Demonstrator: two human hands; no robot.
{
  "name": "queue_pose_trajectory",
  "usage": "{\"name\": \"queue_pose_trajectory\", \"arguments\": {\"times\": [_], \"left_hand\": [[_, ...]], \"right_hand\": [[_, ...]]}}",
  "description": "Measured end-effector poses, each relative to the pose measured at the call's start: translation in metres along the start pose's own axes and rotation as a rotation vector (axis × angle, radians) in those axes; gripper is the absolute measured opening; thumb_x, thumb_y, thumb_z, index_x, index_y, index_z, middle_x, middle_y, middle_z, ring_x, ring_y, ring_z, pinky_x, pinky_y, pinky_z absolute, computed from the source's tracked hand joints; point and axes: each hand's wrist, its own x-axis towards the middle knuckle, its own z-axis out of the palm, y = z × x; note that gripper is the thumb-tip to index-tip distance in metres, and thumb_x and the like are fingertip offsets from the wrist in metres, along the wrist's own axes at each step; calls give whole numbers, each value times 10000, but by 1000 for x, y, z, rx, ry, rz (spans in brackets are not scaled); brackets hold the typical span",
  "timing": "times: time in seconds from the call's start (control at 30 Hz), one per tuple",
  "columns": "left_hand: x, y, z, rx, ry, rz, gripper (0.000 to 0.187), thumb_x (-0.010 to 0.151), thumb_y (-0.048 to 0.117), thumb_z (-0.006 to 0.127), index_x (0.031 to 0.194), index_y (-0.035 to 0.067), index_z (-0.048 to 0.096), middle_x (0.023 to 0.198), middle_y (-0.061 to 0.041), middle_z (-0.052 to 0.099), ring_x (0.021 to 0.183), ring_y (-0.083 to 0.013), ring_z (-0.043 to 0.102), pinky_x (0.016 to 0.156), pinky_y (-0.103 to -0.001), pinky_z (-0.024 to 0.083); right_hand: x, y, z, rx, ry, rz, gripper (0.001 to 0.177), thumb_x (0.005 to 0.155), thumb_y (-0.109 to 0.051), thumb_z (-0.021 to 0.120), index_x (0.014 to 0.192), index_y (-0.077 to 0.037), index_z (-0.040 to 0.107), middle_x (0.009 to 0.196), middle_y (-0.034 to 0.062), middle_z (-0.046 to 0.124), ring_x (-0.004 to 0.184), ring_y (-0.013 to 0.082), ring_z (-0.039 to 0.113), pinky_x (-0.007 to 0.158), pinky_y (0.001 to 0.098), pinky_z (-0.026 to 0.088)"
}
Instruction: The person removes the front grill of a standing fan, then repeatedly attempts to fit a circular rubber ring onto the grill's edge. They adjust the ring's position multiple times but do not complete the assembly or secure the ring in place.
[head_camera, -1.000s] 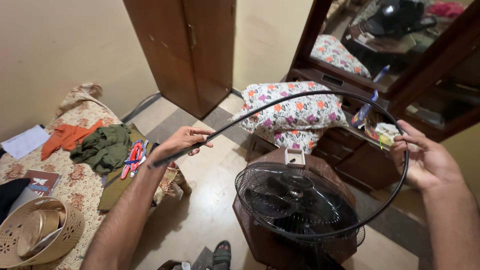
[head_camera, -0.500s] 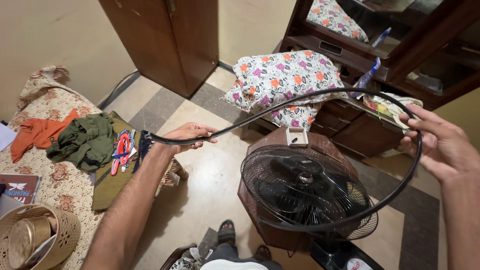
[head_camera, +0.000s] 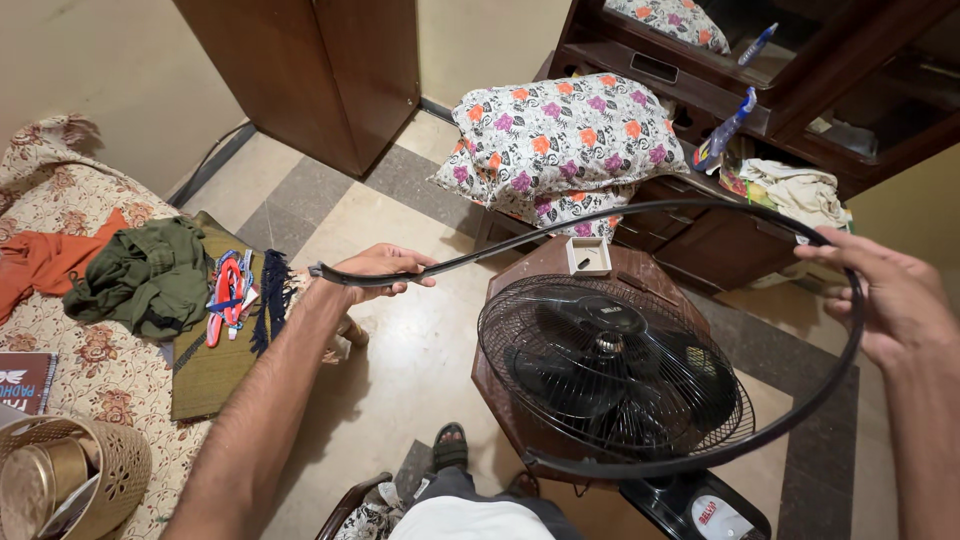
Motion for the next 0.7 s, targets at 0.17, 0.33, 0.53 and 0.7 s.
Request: {"name": "queue_pose_trajectory", "arguments": {"times": [0.17, 0.33, 0.53, 0.7], "left_hand": [[2, -3, 0, 31, 31, -17, 413, 942, 37, 534, 1330, -39, 651, 982, -132, 785, 468, -58, 512, 434, -184, 442], [9, -5, 5, 129, 110, -42, 392, 914, 37, 549, 1271, -8, 705, 959, -105, 798, 476, -61, 520, 427, -206, 422], [17, -7, 13, 121, 207, -6, 325, 945, 99, 581, 1216, 2, 730, 918, -79, 809, 513, -69, 547, 496, -215, 484], [24, -11, 21, 104, 230, -14, 328, 959, 135, 594, 1247, 14, 693, 940, -88, 808, 522, -74, 576, 511, -216, 504]], "right_hand": [[-4, 11, 0, -71, 54, 84, 250, 1031, -107, 639, 1228, 48, 647, 1108, 229, 759, 542, 9, 448, 442, 158, 354], [-7, 30, 1, -270, 183, 241, 266, 1018, -112, 586, 1247, -16, 683, 1016, 171, 767, 477, 48, 425, 397, 214, 319], [5, 75, -14, -328, 21, 310, 334, 1043, -108, 519, 1334, 23, 616, 1032, 145, 777, 463, 56, 400, 409, 203, 340], [3, 109, -19, -322, -9, 388, 394, 1011, -90, 503, 1391, -15, 576, 1049, 155, 772, 455, 69, 408, 401, 228, 354]]}}
